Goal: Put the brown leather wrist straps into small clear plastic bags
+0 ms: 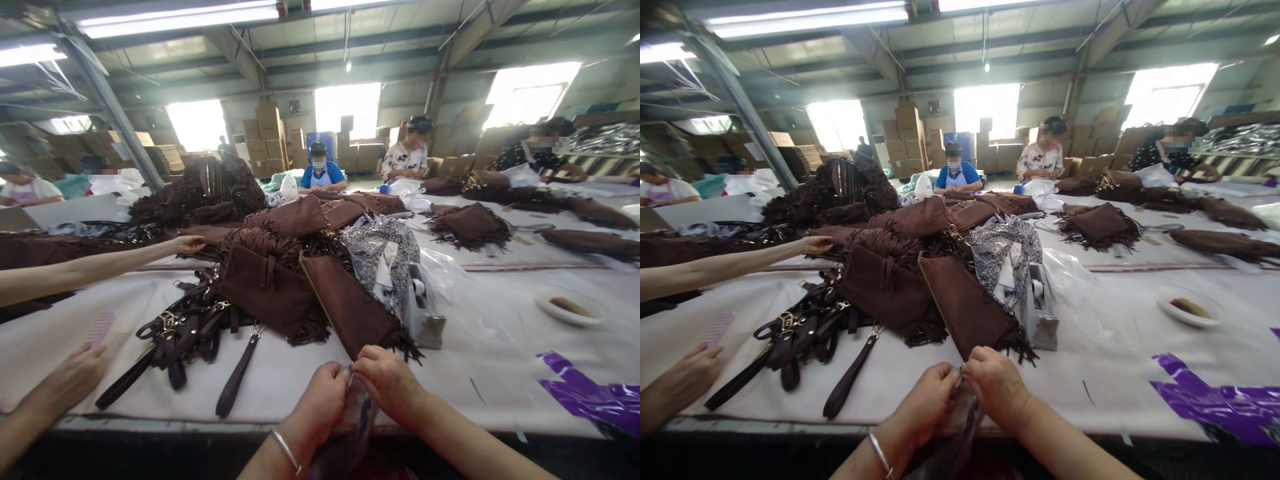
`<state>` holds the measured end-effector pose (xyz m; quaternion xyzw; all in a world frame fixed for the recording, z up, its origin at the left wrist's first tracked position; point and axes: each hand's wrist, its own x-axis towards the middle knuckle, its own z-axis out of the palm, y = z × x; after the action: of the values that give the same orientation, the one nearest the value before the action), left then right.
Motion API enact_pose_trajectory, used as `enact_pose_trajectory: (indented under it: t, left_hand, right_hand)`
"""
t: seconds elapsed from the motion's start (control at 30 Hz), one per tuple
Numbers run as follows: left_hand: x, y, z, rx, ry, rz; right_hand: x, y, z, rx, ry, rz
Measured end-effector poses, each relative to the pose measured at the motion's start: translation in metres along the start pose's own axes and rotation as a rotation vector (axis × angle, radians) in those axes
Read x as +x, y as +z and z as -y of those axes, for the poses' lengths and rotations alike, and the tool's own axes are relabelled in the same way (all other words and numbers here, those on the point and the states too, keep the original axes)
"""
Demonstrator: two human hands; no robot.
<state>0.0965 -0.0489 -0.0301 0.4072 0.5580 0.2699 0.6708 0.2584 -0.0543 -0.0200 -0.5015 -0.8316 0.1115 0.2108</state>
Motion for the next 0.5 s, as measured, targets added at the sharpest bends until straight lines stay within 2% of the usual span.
enact_pose_trajectory:
  t: [0.1, 0.17, 0.33, 0.43, 0.5]
  left_hand:
    - [-0.002, 0.000, 0.005, 0.249, 0.231, -0.134]
    - [-0.004, 0.000, 0.008, 0.345, 0.319, -0.167]
    - [-0.005, -0.001, 0.017, 0.543, 0.436, -0.168]
    - [-0.003, 0.000, 0.018, 0.619, 0.449, -0.203]
    - [-0.003, 0.000, 0.017, 0.627, 0.437, -0.216]
  right_hand:
    - [0.008, -0.004, 0.004, 0.033, 0.069, 0.065]
    - [0.013, -0.004, 0.006, 0.032, 0.112, 0.093]
    - [0.020, -0.004, 0.006, 0.066, 0.174, 0.123]
    - [0.022, -0.009, 0.002, 0.086, 0.180, 0.138]
    - [0.024, -0.014, 0.000, 0.068, 0.134, 0.152]
